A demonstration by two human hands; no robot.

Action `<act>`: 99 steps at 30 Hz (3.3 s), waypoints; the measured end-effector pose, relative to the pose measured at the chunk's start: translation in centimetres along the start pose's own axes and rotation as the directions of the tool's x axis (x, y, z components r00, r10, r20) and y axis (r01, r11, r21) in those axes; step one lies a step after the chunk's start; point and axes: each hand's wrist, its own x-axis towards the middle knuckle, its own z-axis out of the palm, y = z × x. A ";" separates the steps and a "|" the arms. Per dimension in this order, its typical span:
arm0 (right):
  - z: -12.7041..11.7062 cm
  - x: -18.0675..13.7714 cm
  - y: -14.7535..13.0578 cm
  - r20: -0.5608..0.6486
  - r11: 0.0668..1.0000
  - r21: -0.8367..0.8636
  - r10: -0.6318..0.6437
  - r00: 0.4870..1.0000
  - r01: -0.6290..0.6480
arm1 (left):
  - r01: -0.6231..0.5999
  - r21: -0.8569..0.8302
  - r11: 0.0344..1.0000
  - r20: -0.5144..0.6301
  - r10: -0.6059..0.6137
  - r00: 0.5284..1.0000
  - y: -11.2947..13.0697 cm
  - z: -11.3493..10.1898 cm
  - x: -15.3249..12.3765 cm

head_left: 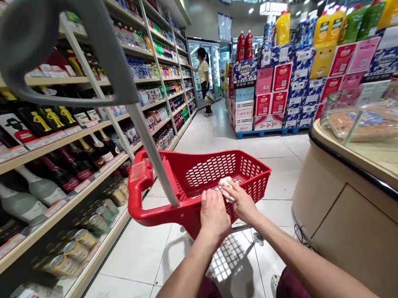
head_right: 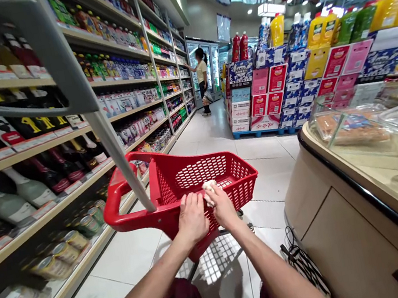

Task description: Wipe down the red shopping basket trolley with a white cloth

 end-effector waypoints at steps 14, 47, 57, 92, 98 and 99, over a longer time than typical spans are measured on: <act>1.7 0.8 -11.0 -0.028 0.927 0.255 -0.279 0.960 0.276 | 0.283 -0.073 0.956 -0.379 -0.289 0.879 -7.9 -7.1 -5.5; -11.5 9.5 -5.8 -0.031 0.690 -0.311 -0.695 0.719 0.654 | -0.068 -0.309 0.949 -0.218 -0.002 0.976 -0.5 -7.7 1.6; -14.4 11.0 -5.3 -0.016 0.671 -0.470 -0.656 0.755 0.573 | -0.106 -0.307 0.946 -0.230 0.034 0.973 -0.2 -8.0 1.3; -14.1 11.7 -5.3 -0.039 0.529 -0.561 -0.785 0.618 0.636 | -0.037 -0.041 0.998 -0.103 0.033 0.994 -2.1 -7.6 4.1; -14.9 12.5 -6.5 -0.127 0.607 -0.596 -0.718 0.684 0.526 | -0.037 -0.035 0.999 -0.099 0.033 0.995 -1.8 -7.8 4.1; -14.9 12.4 -6.6 -0.129 0.614 -0.592 -0.712 0.691 0.522 | -0.040 -0.032 0.999 -0.107 0.036 0.994 -1.8 -7.8 4.1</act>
